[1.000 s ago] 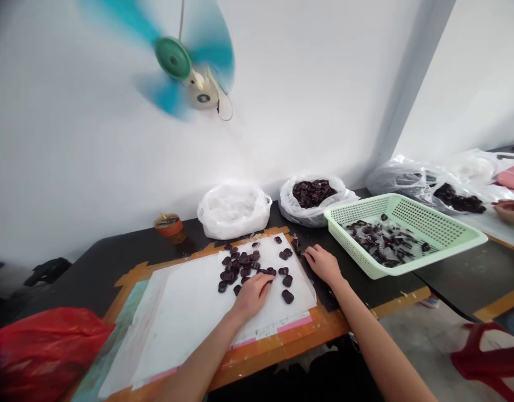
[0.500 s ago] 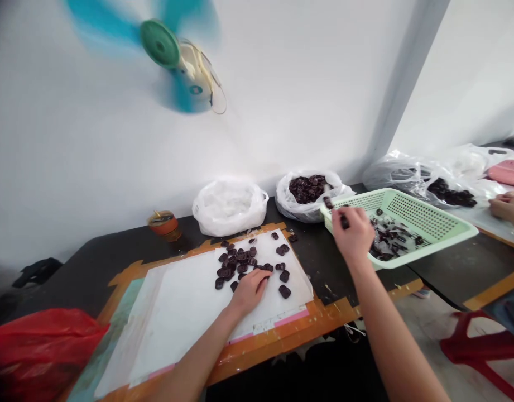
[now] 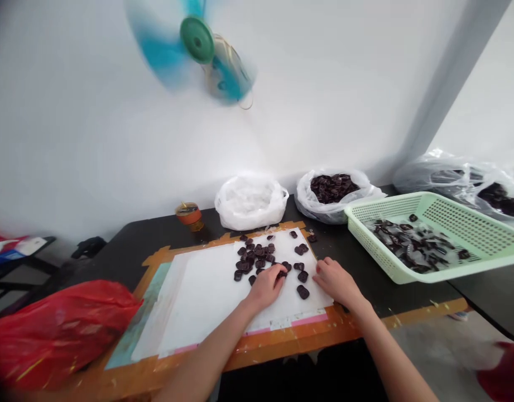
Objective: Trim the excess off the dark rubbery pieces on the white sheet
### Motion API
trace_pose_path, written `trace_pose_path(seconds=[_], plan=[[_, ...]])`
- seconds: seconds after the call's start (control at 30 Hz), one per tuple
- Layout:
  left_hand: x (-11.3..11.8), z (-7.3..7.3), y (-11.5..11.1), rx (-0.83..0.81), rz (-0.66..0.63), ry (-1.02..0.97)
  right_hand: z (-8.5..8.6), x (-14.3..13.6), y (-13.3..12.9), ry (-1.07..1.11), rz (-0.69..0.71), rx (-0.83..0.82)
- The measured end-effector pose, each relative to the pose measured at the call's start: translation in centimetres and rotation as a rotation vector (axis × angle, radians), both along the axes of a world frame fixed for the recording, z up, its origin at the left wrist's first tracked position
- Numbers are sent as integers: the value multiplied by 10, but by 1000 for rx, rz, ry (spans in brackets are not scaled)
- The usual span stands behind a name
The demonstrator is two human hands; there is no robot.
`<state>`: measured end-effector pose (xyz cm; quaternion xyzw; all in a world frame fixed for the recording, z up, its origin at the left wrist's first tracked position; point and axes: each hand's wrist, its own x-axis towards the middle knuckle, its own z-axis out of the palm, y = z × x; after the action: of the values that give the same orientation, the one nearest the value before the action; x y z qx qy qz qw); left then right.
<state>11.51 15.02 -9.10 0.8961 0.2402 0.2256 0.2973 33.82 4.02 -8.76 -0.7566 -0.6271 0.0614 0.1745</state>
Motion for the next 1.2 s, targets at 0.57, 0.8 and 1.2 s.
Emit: trace_pose_path(seconds=[0.57, 0.8, 1.2], plan=[[7, -8, 8, -462, 75, -298, 3, 7, -6, 524, -5, 79], [8, 1, 9, -727, 65, -439, 22, -4, -11, 1100, 59, 95], [9, -4, 10, -585, 208, -546, 8, 1, 11, 926, -231, 324]])
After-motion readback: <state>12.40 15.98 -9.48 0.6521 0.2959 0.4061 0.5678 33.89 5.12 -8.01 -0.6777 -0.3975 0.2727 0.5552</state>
